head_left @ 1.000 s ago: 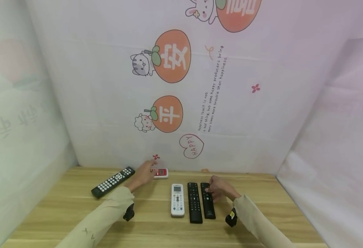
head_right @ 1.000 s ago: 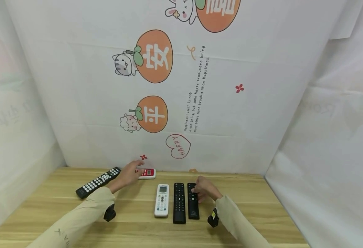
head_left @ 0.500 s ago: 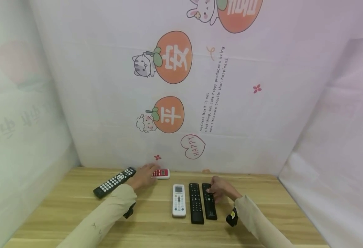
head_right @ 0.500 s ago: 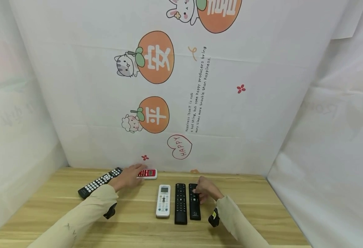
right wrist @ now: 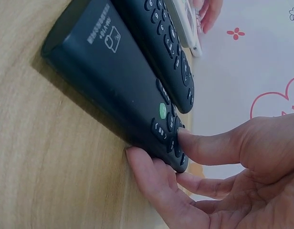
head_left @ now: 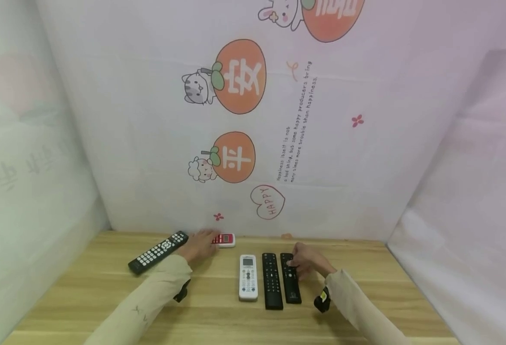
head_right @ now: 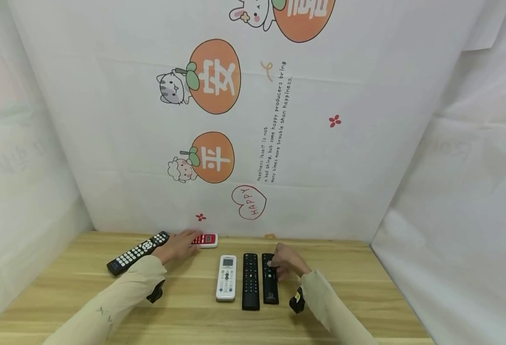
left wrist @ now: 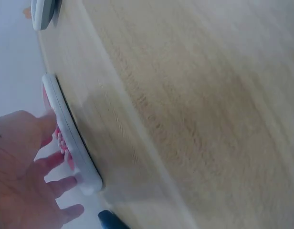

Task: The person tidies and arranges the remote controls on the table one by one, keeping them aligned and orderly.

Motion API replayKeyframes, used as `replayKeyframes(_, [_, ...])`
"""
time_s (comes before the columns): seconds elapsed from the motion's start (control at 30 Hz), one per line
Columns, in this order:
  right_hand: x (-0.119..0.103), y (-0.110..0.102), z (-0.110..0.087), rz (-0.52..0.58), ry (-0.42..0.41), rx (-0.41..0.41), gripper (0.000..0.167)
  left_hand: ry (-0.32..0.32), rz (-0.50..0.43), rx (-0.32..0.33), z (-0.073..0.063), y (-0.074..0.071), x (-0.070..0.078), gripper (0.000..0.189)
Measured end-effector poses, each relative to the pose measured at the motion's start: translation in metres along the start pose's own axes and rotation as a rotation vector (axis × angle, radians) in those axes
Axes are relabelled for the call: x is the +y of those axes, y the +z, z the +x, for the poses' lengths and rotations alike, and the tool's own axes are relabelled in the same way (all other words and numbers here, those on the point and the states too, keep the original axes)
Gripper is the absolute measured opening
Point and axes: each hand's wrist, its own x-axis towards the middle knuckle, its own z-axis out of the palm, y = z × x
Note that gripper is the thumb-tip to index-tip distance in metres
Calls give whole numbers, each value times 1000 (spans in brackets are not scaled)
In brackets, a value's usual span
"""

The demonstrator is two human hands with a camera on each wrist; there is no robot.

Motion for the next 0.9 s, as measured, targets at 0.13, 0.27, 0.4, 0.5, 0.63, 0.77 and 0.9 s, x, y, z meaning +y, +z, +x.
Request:
replayKeyframes(0.13, [-1, 2, 0, 1, -5, 4, 20, -14, 46, 61, 6, 9, -8, 44])
replayKeyframes(0.27, [-1, 2, 2, -5, -16, -5, 21, -29, 78, 90, 8, 15, -11, 42])
replayKeyframes(0.4, [2, 1, 2, 12, -14, -5, 22, -31, 83, 47, 4, 5, -4, 40])
replayKeyframes(0.5, [3, 1, 3, 11, -10, -4, 21, -57, 44, 2, 2, -3, -1, 38])
replayKeyframes(0.63, [3, 0, 4, 7, -9, -1, 24, -126, -28, -41, 0, -11, 3, 33])
replayKeyframes(0.77, [2, 0, 4, 5, -10, 2, 25, -189, -120, -64, -2, -15, 5, 34])
replayKeyframes(0.9, [3, 0, 3, 8, 3, 4, 21, -238, -190, -70, -4, -14, 6, 38])
